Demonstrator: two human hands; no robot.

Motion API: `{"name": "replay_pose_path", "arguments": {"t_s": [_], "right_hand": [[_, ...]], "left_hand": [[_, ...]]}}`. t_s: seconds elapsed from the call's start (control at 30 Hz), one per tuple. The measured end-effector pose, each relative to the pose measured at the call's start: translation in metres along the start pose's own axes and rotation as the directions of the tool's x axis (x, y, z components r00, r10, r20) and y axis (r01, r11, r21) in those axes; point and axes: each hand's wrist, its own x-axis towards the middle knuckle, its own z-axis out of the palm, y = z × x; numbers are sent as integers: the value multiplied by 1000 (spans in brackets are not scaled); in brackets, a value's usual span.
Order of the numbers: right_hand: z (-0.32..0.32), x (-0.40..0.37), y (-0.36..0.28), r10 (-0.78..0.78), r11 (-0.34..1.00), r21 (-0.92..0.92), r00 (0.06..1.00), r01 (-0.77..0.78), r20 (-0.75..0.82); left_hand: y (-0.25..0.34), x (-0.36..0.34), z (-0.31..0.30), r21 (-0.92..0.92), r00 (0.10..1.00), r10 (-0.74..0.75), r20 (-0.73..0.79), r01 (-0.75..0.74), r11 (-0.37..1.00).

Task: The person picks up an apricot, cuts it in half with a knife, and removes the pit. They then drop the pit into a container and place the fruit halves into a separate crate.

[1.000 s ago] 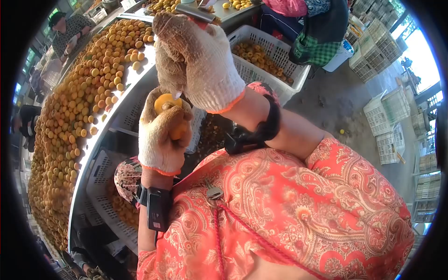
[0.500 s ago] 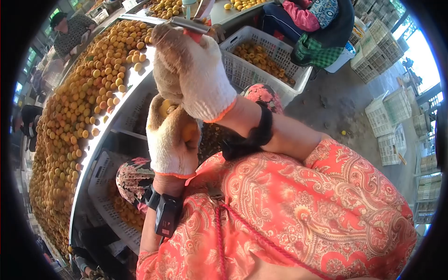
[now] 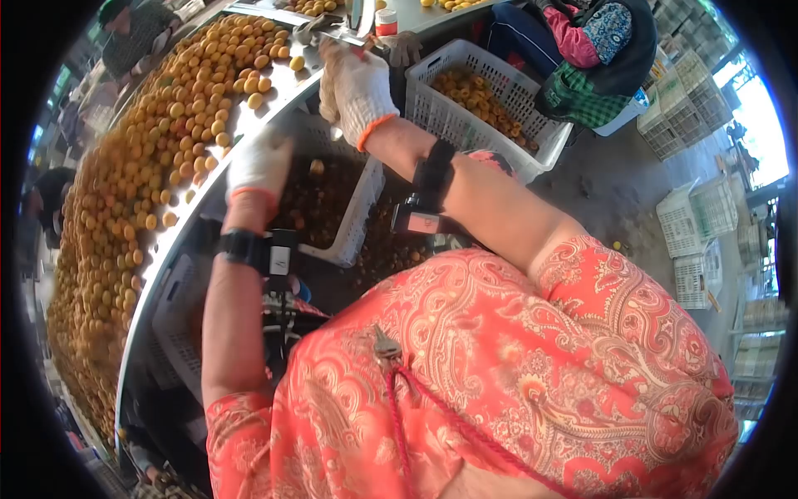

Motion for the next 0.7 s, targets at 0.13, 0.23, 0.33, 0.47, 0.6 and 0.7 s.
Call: {"name": "replay_pose_path", "arguments": {"t_s": [0.13, 0.23, 0.33, 0.47, 0.6, 0.7], "right_hand": [[-45, 12, 12, -208, 616, -778, 978, 121, -13], [-18, -25, -5, 284, -143, -985, 957, 96, 52], [16, -46, -13, 307, -28, -882, 844, 470, 440], [92, -117, -55, 235, 300, -599, 551, 743, 801], [117, -179, -67, 220, 457, -473, 420, 753, 880], [119, -210, -67, -118, 684, -122, 274, 720, 954]], "left_hand": [[8, -3, -68, 7, 940, 219, 263, -228, 974], [64, -34, -125, -123, 790, 217, 574, -178, 976], [63, -64, -132, -237, 728, 357, 586, -267, 934], [50, -89, -115, -285, 708, 366, 605, -237, 929], [51, -94, -97, -401, 735, 415, 537, -210, 892], [48, -102, -96, -462, 778, 391, 491, -148, 875]]}}
